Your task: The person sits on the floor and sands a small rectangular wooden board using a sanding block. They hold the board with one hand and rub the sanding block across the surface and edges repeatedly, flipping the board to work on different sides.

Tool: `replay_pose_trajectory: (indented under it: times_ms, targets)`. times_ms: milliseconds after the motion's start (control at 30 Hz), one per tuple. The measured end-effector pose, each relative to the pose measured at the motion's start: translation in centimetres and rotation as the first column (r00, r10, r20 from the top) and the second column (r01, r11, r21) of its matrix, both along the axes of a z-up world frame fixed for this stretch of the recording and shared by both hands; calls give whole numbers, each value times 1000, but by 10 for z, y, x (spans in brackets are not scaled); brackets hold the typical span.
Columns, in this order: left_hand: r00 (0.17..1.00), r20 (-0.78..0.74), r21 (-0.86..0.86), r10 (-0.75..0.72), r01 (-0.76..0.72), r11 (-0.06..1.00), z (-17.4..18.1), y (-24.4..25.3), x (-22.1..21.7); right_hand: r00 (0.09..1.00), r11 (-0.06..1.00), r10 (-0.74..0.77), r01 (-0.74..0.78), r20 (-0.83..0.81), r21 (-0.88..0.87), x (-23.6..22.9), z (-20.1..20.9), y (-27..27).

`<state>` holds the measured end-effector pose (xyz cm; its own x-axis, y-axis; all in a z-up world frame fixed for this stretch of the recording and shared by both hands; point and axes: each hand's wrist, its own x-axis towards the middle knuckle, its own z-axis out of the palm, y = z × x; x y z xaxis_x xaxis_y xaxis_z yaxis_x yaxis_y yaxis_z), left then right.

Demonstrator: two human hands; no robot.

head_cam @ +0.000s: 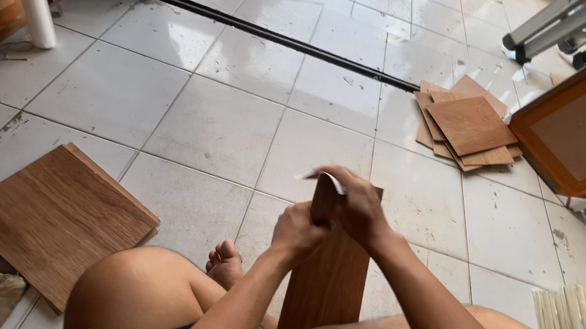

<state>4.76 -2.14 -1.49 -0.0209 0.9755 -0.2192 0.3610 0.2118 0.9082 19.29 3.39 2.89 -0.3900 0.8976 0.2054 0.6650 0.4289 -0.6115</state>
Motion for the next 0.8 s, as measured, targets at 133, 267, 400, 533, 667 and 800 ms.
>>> replay_pose_trajectory:
  times_ms: [133, 267, 400, 533, 667, 800]
  targets:
    - [999, 45, -43, -9, 11, 999, -6, 4, -1, 971, 997, -50, 36, 233, 67, 84, -66, 56]
    - [999, 21, -72, -24, 26, 997, -15, 11, 10, 976, 1000, -2, 3, 216, -6, 72, -52, 47]
    - [999, -25, -100, -31, 28, 995, -27, 17, 10, 992, 991, 120, -117, 40, -71, -2, -4, 17]
    - [995, -69, -122, -72, 64, 991, -2, 11, 4, 995, 994, 88, -86, 37, -64, 13, -7, 18]
    - [1000, -3, -94, -13, 13, 996, -6, 10, 3, 974, 1000, -3, 8, 225, -23, 67, -52, 51]
    - [998, -45, -96, -31, 27, 995, -29, 17, 14, 997, 997, 65, -63, 40, -41, 0, 12, -4]
